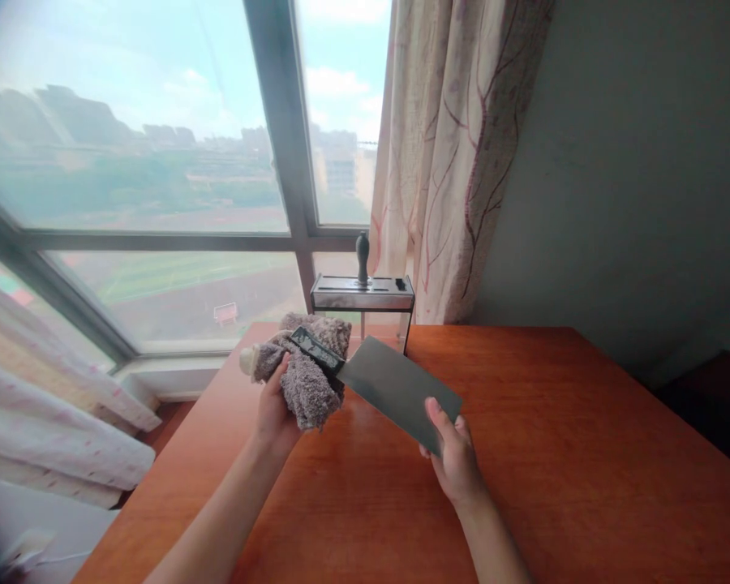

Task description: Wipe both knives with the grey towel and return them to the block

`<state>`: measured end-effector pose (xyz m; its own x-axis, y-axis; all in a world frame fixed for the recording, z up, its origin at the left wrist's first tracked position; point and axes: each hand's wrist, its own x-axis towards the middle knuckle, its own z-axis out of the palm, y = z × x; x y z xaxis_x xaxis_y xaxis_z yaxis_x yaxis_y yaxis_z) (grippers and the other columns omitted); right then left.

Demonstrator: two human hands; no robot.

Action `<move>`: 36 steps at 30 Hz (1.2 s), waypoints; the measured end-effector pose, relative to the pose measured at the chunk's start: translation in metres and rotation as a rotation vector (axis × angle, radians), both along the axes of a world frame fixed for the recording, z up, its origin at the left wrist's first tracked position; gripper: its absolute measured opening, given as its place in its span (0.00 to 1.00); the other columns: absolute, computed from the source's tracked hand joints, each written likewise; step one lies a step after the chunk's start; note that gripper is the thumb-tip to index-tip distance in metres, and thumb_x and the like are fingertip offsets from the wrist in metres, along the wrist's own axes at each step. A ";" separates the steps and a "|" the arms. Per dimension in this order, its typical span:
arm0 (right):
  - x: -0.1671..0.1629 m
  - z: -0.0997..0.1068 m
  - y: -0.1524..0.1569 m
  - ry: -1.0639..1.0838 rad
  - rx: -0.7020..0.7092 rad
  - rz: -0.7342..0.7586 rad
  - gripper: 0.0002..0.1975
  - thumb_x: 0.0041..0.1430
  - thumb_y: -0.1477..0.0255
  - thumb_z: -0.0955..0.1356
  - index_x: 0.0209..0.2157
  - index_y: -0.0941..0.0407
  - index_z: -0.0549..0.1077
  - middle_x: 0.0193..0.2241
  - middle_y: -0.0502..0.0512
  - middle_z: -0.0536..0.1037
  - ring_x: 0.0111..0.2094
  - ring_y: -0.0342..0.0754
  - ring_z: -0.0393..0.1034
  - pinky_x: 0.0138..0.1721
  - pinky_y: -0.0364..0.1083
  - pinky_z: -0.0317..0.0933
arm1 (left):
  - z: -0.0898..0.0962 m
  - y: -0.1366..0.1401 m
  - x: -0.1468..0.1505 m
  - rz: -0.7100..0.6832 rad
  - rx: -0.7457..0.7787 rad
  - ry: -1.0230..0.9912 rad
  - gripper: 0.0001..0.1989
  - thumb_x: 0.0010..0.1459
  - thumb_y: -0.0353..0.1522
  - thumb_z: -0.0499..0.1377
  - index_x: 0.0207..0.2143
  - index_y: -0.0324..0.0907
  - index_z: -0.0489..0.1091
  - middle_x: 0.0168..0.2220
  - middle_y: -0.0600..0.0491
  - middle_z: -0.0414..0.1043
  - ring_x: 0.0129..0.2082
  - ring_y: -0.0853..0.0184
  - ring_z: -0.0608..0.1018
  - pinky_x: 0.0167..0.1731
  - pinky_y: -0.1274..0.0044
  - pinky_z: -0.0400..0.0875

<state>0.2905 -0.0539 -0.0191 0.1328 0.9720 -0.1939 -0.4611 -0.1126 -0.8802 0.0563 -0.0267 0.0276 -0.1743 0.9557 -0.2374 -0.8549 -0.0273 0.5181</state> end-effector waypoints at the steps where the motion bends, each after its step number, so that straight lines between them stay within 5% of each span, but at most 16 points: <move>1: -0.002 0.001 -0.001 -0.021 0.014 0.007 0.13 0.50 0.59 0.72 0.26 0.53 0.70 0.18 0.46 0.71 0.16 0.42 0.61 0.13 0.41 0.52 | 0.000 -0.001 0.002 -0.016 -0.005 0.004 0.13 0.55 0.36 0.62 0.42 0.39 0.73 0.38 0.47 0.79 0.44 0.55 0.79 0.46 0.67 0.74; 8: -0.009 -0.002 -0.002 -0.037 0.074 0.053 0.17 0.52 0.57 0.71 0.22 0.54 0.66 0.15 0.44 0.64 0.14 0.40 0.56 0.14 0.41 0.51 | -0.006 -0.009 0.023 -0.140 -0.030 0.015 0.15 0.52 0.33 0.64 0.43 0.40 0.72 0.38 0.47 0.79 0.39 0.58 0.81 0.42 0.68 0.76; 18: -0.008 -0.010 -0.001 -0.197 0.094 0.145 0.20 0.53 0.53 0.69 0.21 0.54 0.68 0.13 0.47 0.68 0.14 0.43 0.59 0.16 0.44 0.52 | 0.002 0.008 -0.012 0.179 -0.025 -0.013 0.09 0.54 0.29 0.61 0.39 0.40 0.74 0.34 0.51 0.79 0.37 0.60 0.81 0.44 0.70 0.75; 23: -0.012 -0.006 -0.002 -0.155 0.115 0.251 0.18 0.53 0.54 0.69 0.33 0.55 0.75 0.22 0.51 0.77 0.24 0.50 0.71 0.24 0.47 0.63 | 0.005 0.012 -0.027 0.222 0.046 0.028 0.12 0.56 0.30 0.60 0.44 0.40 0.73 0.39 0.49 0.79 0.42 0.61 0.80 0.46 0.71 0.74; 30: -0.006 -0.007 -0.001 0.013 0.079 0.027 0.15 0.51 0.56 0.72 0.32 0.54 0.75 0.28 0.52 0.81 0.29 0.52 0.75 0.27 0.47 0.68 | 0.002 0.005 -0.021 0.384 0.128 0.296 0.28 0.40 0.19 0.68 0.45 0.45 0.73 0.43 0.54 0.78 0.48 0.63 0.77 0.48 0.77 0.72; 36: 0.000 0.001 0.003 0.127 0.051 -0.099 0.13 0.47 0.61 0.75 0.32 0.53 0.76 0.29 0.50 0.81 0.26 0.48 0.75 0.26 0.44 0.69 | 0.011 -0.001 -0.023 0.432 0.163 0.458 0.26 0.37 0.14 0.66 0.39 0.45 0.75 0.48 0.55 0.76 0.58 0.61 0.69 0.51 0.79 0.70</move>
<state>0.2906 -0.0513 -0.0180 0.2058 0.9644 -0.1659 -0.5756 -0.0178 -0.8175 0.0335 -0.0272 0.0388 -0.6001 0.7942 0.0948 -0.4424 -0.4284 0.7879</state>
